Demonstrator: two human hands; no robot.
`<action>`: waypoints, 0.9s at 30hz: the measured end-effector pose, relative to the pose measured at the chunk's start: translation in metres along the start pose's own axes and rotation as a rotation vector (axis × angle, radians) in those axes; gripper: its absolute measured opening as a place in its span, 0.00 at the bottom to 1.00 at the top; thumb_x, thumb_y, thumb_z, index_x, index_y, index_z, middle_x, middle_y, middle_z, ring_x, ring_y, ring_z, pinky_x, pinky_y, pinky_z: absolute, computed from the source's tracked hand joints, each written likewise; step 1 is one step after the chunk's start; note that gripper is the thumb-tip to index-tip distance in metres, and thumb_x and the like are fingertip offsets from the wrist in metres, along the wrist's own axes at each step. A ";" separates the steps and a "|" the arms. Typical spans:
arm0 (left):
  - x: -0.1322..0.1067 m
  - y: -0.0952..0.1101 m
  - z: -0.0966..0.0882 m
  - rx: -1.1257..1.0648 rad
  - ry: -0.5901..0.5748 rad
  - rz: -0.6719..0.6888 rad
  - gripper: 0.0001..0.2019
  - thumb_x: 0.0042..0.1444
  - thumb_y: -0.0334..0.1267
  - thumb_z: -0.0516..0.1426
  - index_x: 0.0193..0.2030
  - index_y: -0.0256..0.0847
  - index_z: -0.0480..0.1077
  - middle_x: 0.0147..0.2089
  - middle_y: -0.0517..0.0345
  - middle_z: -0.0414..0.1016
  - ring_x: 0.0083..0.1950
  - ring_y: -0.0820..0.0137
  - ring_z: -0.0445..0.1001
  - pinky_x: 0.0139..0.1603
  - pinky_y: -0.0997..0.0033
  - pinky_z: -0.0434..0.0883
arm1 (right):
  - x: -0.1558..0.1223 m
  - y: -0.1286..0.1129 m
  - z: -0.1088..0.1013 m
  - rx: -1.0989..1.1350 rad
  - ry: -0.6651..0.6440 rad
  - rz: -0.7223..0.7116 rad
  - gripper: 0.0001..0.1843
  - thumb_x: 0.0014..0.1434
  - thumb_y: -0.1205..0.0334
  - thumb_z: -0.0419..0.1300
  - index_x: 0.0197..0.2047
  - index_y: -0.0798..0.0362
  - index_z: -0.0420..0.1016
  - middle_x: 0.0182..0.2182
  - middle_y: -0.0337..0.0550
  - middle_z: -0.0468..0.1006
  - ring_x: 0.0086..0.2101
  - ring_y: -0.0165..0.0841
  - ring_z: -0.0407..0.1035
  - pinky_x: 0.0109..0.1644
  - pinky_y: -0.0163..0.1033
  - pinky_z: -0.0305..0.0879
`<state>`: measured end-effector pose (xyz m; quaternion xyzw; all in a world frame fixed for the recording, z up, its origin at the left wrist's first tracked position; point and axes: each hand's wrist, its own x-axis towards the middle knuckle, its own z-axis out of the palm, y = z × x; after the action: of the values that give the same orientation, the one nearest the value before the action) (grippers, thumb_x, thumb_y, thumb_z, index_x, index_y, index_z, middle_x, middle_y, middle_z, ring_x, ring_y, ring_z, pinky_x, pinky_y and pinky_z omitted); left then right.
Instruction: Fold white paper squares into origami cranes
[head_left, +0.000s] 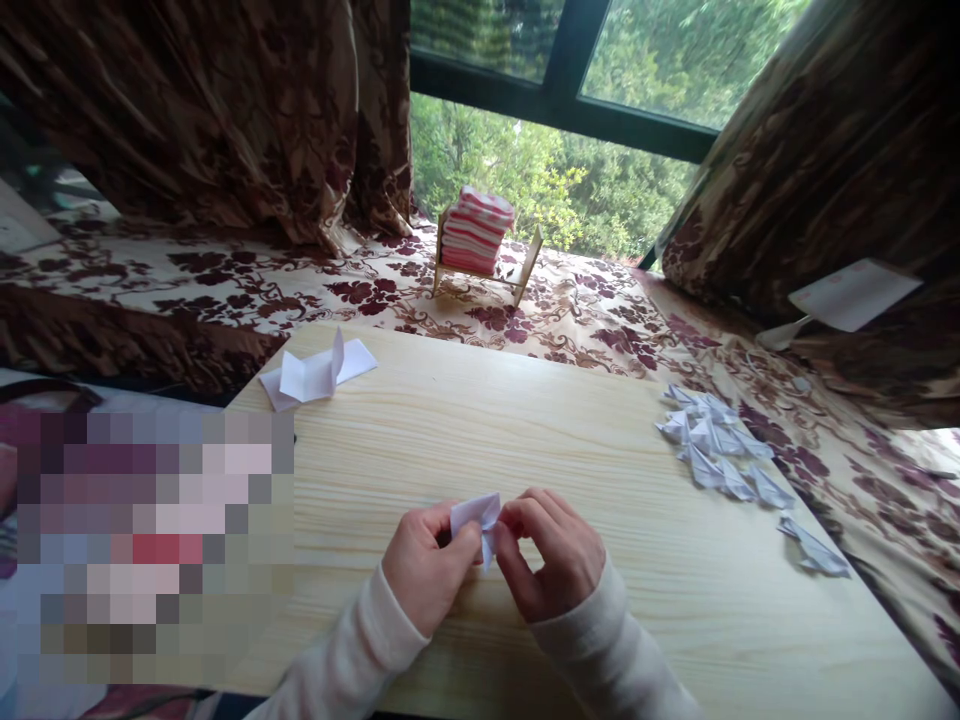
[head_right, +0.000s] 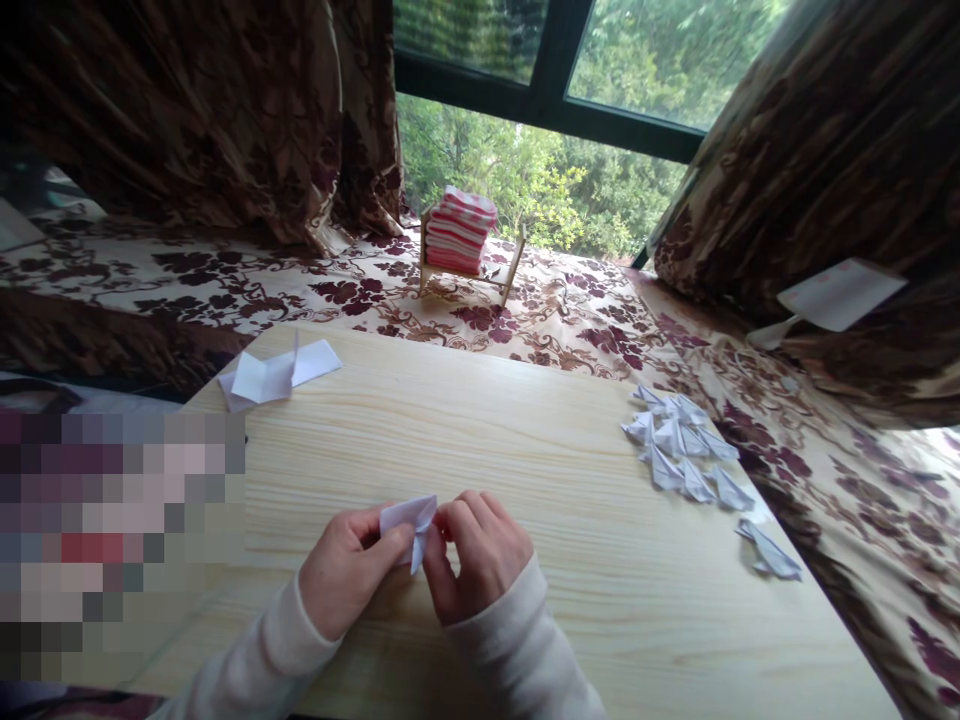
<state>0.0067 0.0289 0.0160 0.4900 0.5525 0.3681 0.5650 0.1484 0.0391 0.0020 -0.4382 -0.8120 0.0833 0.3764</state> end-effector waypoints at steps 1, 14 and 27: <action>0.000 -0.001 0.000 0.001 0.001 0.000 0.10 0.47 0.38 0.50 0.21 0.35 0.67 0.21 0.61 0.62 0.25 0.73 0.59 0.27 0.74 0.58 | -0.001 0.000 0.001 -0.001 0.012 0.006 0.05 0.51 0.69 0.53 0.25 0.52 0.63 0.20 0.37 0.64 0.23 0.29 0.57 0.25 0.34 0.52; 0.002 0.001 -0.001 0.010 -0.009 0.032 0.11 0.49 0.37 0.50 0.20 0.36 0.66 0.21 0.62 0.62 0.26 0.74 0.60 0.29 0.74 0.59 | -0.001 -0.002 0.005 -0.050 0.023 0.082 0.06 0.51 0.69 0.52 0.23 0.52 0.61 0.19 0.37 0.64 0.23 0.28 0.58 0.26 0.34 0.52; 0.002 -0.008 0.004 0.000 -0.014 0.034 0.11 0.49 0.42 0.54 0.25 0.35 0.67 0.24 0.60 0.63 0.28 0.72 0.62 0.28 0.75 0.61 | 0.002 -0.002 0.002 -0.142 0.004 0.075 0.09 0.52 0.68 0.51 0.22 0.52 0.62 0.19 0.38 0.65 0.22 0.29 0.59 0.26 0.34 0.52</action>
<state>0.0100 0.0283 0.0078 0.5020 0.5400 0.3743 0.5624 0.1446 0.0398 0.0026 -0.4940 -0.7982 0.0389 0.3425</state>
